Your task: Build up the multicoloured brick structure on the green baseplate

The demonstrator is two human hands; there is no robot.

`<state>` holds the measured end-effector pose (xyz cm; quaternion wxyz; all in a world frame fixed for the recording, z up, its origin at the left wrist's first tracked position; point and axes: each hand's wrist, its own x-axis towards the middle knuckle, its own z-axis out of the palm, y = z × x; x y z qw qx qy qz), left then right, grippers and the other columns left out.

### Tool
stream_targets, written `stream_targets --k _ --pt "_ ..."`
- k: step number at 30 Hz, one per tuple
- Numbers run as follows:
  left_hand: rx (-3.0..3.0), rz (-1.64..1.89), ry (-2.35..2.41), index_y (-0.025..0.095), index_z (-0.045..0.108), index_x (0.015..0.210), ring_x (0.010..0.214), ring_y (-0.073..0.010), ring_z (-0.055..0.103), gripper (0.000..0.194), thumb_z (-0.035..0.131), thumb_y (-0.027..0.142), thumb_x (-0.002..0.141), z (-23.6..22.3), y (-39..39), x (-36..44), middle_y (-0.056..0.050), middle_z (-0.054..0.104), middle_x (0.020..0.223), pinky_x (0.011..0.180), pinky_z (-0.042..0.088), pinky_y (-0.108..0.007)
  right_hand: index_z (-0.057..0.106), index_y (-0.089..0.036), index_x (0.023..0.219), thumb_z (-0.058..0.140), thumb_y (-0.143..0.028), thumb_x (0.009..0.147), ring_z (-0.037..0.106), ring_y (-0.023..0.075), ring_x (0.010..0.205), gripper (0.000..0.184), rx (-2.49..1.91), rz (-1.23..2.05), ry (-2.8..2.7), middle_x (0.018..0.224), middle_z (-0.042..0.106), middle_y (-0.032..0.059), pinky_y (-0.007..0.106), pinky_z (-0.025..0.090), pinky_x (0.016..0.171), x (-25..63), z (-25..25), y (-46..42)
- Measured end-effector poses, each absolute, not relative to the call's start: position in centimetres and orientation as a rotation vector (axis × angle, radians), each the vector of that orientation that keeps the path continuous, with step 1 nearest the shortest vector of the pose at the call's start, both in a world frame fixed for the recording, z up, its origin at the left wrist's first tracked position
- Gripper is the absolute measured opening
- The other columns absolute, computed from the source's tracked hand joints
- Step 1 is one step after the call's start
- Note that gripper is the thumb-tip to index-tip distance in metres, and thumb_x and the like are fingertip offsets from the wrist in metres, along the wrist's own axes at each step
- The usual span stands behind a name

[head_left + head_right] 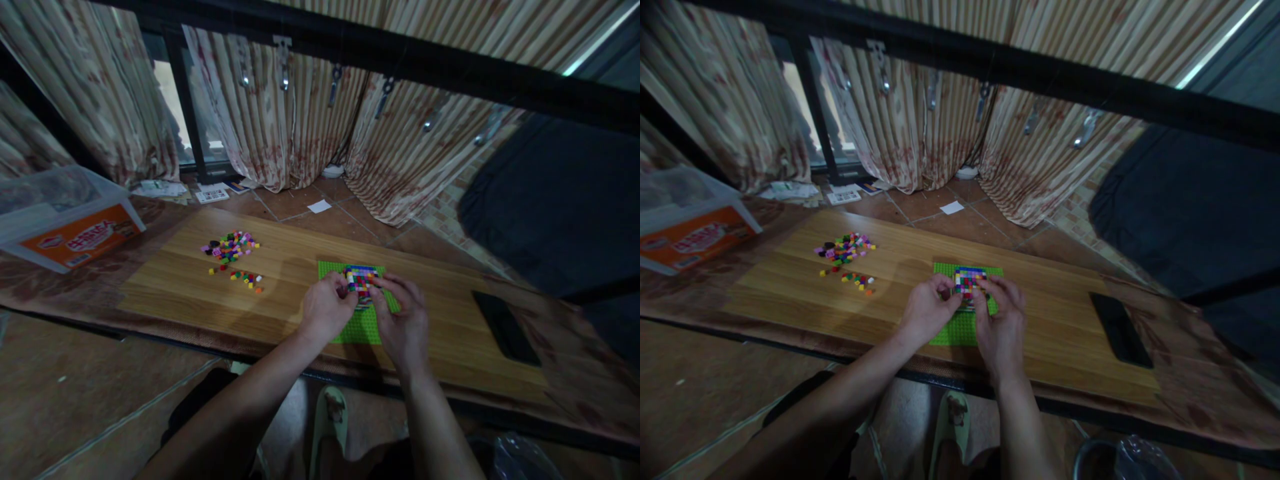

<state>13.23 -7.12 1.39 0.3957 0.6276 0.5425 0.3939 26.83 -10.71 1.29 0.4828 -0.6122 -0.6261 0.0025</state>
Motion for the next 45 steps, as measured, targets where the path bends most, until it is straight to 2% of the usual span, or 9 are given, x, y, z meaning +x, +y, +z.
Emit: stream_targets --k 6,16,21,26,29,32,36,40,45 --pt "1.606 0.96 1.407 0.022 0.059 0.076 0.061 -0.0153 0.055 0.009 0.062 0.03 0.075 1.3 -7.0 13.3 0.0 0.061 0.068 0.058 0.036 -0.026 0.066 -0.019 0.111 0.064 -0.039 0.08 0.059 0.0265 0.104 0.037 -1.604 0.219 -1.335 0.112 0.064 0.0114 0.047 0.046 0.09 26.5 -0.3 -9.9" --pt "1.567 0.953 1.381 0.02 0.062 0.078 0.062 -0.0134 0.056 0.006 0.063 0.024 0.073 1.4 -6.8 13.2 0.002 0.062 0.067 0.06 0.039 -0.025 0.066 -0.019 0.11 0.061 -0.035 0.08 0.059 0.0254 0.104 0.034 -1.586 0.302 -1.297 0.111 0.063 0.0103 0.044 0.047 0.089 25.9 -0.3 -9.7" --pt "1.134 1.049 1.171 0.017 0.064 0.071 0.058 -0.01 0.053 0.004 0.067 0.017 0.069 1.8 -6.5 12.9 0.002 0.061 0.063 0.057 0.039 -0.022 0.065 -0.019 0.11 0.063 -0.037 0.079 0.059 0.0255 0.102 0.036 -1.596 0.325 -1.27 0.11 0.063 0.0101 0.044 0.047 0.089 25.7 -0.6 -9.6" --pt "0.502 1.012 0.947 0.013 0.064 0.073 0.044 -0.0034 0.039 0.018 0.063 0.03 0.079 3.2 -6.1 11.2 0.004 0.053 0.058 0.044 0.03 -0.017 0.066 -0.017 0.107 0.059 -0.037 0.084 0.06 0.0238 0.103 0.031 -1.541 0.189 -1.238 0.109 0.064 0.0104 0.043 0.046 0.092 25.3 0.4 -10.0" --pt "0.298 0.997 0.822 0.012 0.063 0.076 0.053 -0.0067 0.052 0.029 0.054 0.037 0.086 3.8 -5.8 10.3 -0.003 0.06 0.067 0.054 0.043 -0.018 0.068 -0.019 0.101 0.058 -0.034 0.087 0.06 0.0214 0.101 0.023 -1.46 0.008 -1.278 0.104 0.064 0.0083 0.039 0.046 0.091 24.6 1.7 -10.6" --pt "0.247 1.012 0.706 0.01 0.064 0.081 0.072 -0.013 0.062 0.036 0.048 0.042 0.089 4.2 -5.7 10.0 -0.01 0.066 0.079 0.072 0.051 -0.024 0.07 -0.021 0.095 0.056 -0.027 0.089 0.062 0.0188 0.094 0.016 -1.365 0.031 -1.407 0.097 0.066 0.0053 0.036 0.048 0.087 23.4 2.4 -11.0" --pt "0.294 1.044 0.601 0.01 0.064 0.087 0.086 -0.0173 0.064 0.041 0.046 0.047 0.09 4.7 -6.2 10.0 -0.012 0.068 0.09 0.084 0.048 -0.027 0.07 -0.023 0.098 0.057 -0.023 0.089 0.061 0.0185 0.092 0.016 -1.322 0.076 -1.661 0.096 0.068 0.0041 0.035 0.049 0.084 21.6 2.3 -11.2" --pt "0.369 1.039 0.526 0.011 0.065 0.092 0.095 -0.0183 0.062 0.042 0.044 0.048 0.091 5.0 -6.8 10.1 -0.012 0.067 0.097 0.095 0.043 -0.028 0.068 -0.022 0.104 0.058 -0.024 0.089 0.059 0.0222 0.097 0.019 -1.384 0.047 -1.753 0.099 0.068 0.0063 0.04 0.048 0.086 20.6 2.0 -10.8" --pt "0.479 1.029 0.49 0.011 0.065 0.1 0.106 -0.0194 0.058 0.042 0.045 0.047 0.091 5.1 -7.4 10.3 -0.011 0.066 0.103 0.099 0.038 -0.029 0.068 -0.021 0.101 0.056 -0.021 0.089 0.059 0.0219 0.096 0.016 -1.408 0.086 -1.692 0.099 0.068 0.0062 0.039 0.047 0.085 20.7 1.9 -10.5"
